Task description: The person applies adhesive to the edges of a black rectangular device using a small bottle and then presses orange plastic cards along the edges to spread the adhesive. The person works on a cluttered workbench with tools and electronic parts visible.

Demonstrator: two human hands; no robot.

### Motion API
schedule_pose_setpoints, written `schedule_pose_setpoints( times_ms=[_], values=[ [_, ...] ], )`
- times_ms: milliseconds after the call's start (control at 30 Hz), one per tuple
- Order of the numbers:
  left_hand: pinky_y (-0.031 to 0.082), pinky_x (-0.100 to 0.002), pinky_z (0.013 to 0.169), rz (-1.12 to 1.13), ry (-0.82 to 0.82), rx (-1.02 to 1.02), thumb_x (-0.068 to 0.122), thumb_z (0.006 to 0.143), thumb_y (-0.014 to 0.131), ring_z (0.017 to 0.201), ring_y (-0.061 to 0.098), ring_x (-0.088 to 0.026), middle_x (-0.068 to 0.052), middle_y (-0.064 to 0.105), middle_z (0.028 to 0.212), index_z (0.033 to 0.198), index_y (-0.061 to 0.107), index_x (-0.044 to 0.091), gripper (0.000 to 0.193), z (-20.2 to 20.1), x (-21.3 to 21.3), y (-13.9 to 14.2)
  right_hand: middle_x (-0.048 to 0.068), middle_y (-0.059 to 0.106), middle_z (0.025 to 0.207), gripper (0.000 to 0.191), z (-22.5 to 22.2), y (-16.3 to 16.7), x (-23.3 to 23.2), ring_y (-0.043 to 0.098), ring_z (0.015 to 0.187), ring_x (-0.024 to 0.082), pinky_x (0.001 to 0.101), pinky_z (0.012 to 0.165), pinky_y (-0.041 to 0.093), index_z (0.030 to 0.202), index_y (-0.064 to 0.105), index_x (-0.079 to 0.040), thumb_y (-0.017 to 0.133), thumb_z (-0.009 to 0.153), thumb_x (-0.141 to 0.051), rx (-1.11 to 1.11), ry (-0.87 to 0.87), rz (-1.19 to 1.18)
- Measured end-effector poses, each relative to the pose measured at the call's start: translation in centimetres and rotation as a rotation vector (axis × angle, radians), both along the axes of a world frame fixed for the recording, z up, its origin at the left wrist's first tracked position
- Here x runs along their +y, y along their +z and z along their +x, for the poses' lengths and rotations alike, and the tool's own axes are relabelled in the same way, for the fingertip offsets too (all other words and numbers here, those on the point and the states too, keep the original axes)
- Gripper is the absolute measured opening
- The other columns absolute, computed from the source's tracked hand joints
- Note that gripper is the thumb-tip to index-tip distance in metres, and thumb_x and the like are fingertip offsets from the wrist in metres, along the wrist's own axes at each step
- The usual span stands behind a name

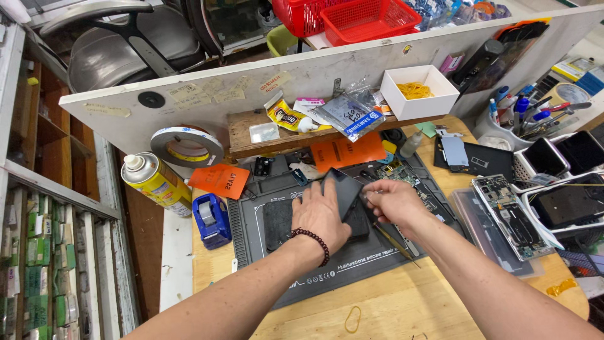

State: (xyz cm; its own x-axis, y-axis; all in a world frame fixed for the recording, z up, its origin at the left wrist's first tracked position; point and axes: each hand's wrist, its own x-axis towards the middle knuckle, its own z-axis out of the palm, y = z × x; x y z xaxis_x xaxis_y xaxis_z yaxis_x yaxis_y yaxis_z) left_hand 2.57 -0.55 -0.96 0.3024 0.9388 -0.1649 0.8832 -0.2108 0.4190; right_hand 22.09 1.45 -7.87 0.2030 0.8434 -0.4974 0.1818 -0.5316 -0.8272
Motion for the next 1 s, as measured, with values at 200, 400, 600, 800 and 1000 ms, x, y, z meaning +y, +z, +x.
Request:
schedule_pose_setpoints(
  times_ms=[200, 400, 600, 800, 1000],
  values=[
    [0.042, -0.049, 0.101, 0.109, -0.169, -0.020, -0.001, 0.067, 0.072, 0.124, 0.052, -0.037, -0.016, 0.051, 0.140, 0.151, 0.036, 0.004, 0.091, -4.0, 1.7, 0.1, 0.009, 0.072, 0.089, 0.031, -0.6, 1.7, -0.2, 0.066, 0.081, 0.026, 0.0405, 0.072, 0.052, 0.120, 0.074, -0.010, 0.066, 0.095, -0.027, -0.546, 0.112, 0.281],
    [0.040, -0.045, 0.098, 0.274, -0.338, 0.004, -0.008, 0.063, 0.070, 0.121, 0.052, -0.033, -0.010, 0.053, 0.137, 0.148, 0.041, 0.006, 0.091, -6.6, 1.6, 0.7, 0.018, 0.073, 0.110, 0.039, -0.7, 4.7, -0.3, 0.070, 0.104, 0.037, 0.0454, 0.092, 0.053, 0.124, 0.074, -0.011, 0.067, 0.093, -0.033, -0.879, 0.027, 0.388],
    [0.040, -0.043, 0.097, 0.451, -0.479, 0.015, -0.011, 0.059, 0.069, 0.120, 0.052, -0.031, -0.011, 0.053, 0.138, 0.145, 0.046, 0.007, 0.090, -6.7, 0.7, 1.3, 0.017, 0.071, 0.115, 0.081, 0.3, 6.6, 2.0, 0.069, 0.101, 0.032, 0.0406, 0.087, 0.054, 0.140, 0.054, 0.000, 0.086, 0.073, -0.033, -0.850, 0.346, 0.631],
    [0.041, -0.042, 0.100, 0.535, -0.431, -0.074, -0.012, 0.060, 0.066, 0.120, 0.053, -0.032, -0.012, 0.058, 0.135, 0.143, 0.047, 0.002, 0.086, -6.3, 1.0, 0.5, 0.011, 0.078, 0.093, 0.041, 0.6, 7.4, 3.3, 0.073, 0.077, 0.016, 0.0327, 0.068, 0.057, 0.111, 0.068, 0.000, 0.086, 0.077, -0.015, -0.340, 0.310, 0.220],
    [0.043, -0.042, 0.098, 0.359, -0.145, -0.170, 0.003, 0.077, 0.074, 0.110, 0.056, -0.032, -0.014, 0.064, 0.109, 0.121, 0.058, 0.003, 0.047, -4.6, 1.3, -0.8, 0.006, 0.077, 0.086, 0.026, 0.7, 7.7, 3.2, 0.068, 0.072, 0.013, 0.0315, 0.064, 0.055, 0.104, 0.078, -0.005, 0.081, 0.079, -0.010, -0.129, 0.291, 0.135]
  ],
)
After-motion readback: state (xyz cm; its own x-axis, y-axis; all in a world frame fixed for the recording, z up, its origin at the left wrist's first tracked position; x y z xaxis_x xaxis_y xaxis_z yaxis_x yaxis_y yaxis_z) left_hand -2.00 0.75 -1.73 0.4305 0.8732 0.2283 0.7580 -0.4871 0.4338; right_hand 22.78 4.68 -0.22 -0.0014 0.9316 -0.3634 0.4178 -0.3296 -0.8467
